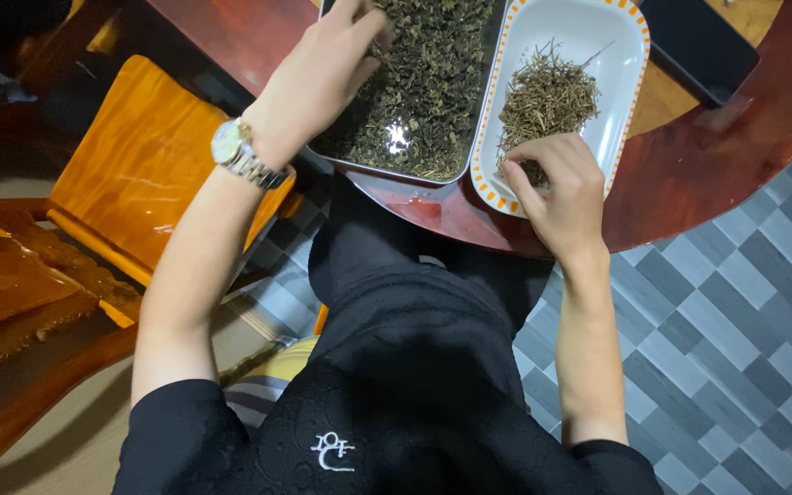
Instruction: The person sits at a table and sorts dried herbs by hand, picking small pieces from a metal tray and placing them into a white bowl. The person uses both hands to sift through the herbs and transfer them between containers.
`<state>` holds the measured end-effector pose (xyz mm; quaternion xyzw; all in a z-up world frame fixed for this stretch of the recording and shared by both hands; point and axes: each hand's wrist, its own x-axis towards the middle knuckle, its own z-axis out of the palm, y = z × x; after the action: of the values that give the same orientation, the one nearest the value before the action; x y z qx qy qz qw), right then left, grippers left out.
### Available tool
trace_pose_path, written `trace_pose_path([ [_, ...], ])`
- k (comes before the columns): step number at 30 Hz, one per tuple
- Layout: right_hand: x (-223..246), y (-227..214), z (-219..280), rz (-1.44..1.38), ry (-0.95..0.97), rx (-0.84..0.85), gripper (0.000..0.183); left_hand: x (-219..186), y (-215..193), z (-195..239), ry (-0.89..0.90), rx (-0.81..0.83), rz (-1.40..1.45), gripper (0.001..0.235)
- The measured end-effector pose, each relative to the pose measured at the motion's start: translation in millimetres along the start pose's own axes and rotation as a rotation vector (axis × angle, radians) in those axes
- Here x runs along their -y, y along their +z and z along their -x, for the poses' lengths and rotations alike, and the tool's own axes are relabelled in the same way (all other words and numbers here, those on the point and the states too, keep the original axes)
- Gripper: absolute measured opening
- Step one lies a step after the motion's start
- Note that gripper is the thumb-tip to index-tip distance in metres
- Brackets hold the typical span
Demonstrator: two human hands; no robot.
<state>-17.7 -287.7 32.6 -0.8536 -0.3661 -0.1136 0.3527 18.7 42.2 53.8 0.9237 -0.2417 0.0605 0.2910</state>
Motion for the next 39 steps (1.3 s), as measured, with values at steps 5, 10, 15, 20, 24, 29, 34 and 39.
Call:
trace_pose_path([
  [5, 2.6, 3.5, -2.0, -0.007, 0.016, -0.025, 0.009, -1.7, 17.7, 20.1, -0.211, 0.276, -0.216, 0.039],
  [10, 6.5, 6.0, -3.8, -0.022, 0.035, -0.025, 0.010, 17.5, 62.5, 29.1, -0.178, 0.280, -0.415, 0.056],
  [15, 7.3, 3.2, -3.2, -0.012, 0.027, -0.026, 0.010, 18.0, 67.2, 20.8, -0.137, 0.243, -0.405, 0.008],
  [20, -10.6, 10.0, 1.3, 0.009, 0.024, -0.076, 0.004, 17.2, 60.3, 5.2, -0.112, 0.145, -0.485, 0.011],
  [24, -9.3, 8.5, 2.7, -0.006, 0.013, -0.068, 0.002, 18.9, 57.1, -13.8, -0.110, 0.101, -0.453, 0.013],
  [29, -3.1, 4.0, 3.3, 0.001, 0.012, -0.075, 0.003, 7.5, 59.8, -38.2, -0.100, 0.064, -0.515, 0.033],
  [34, -8.1, 2.1, 9.2, -0.015, 0.048, -0.056, 0.003, -38.0, 50.0, -30.7, -0.219, 0.327, -0.425, 0.103],
  [39, -5.4, 4.3, 7.9, 0.037, 0.072, -0.070, 0.008, -20.3, 65.2, -28.7, -0.218, 0.396, -0.467, 0.090],
])
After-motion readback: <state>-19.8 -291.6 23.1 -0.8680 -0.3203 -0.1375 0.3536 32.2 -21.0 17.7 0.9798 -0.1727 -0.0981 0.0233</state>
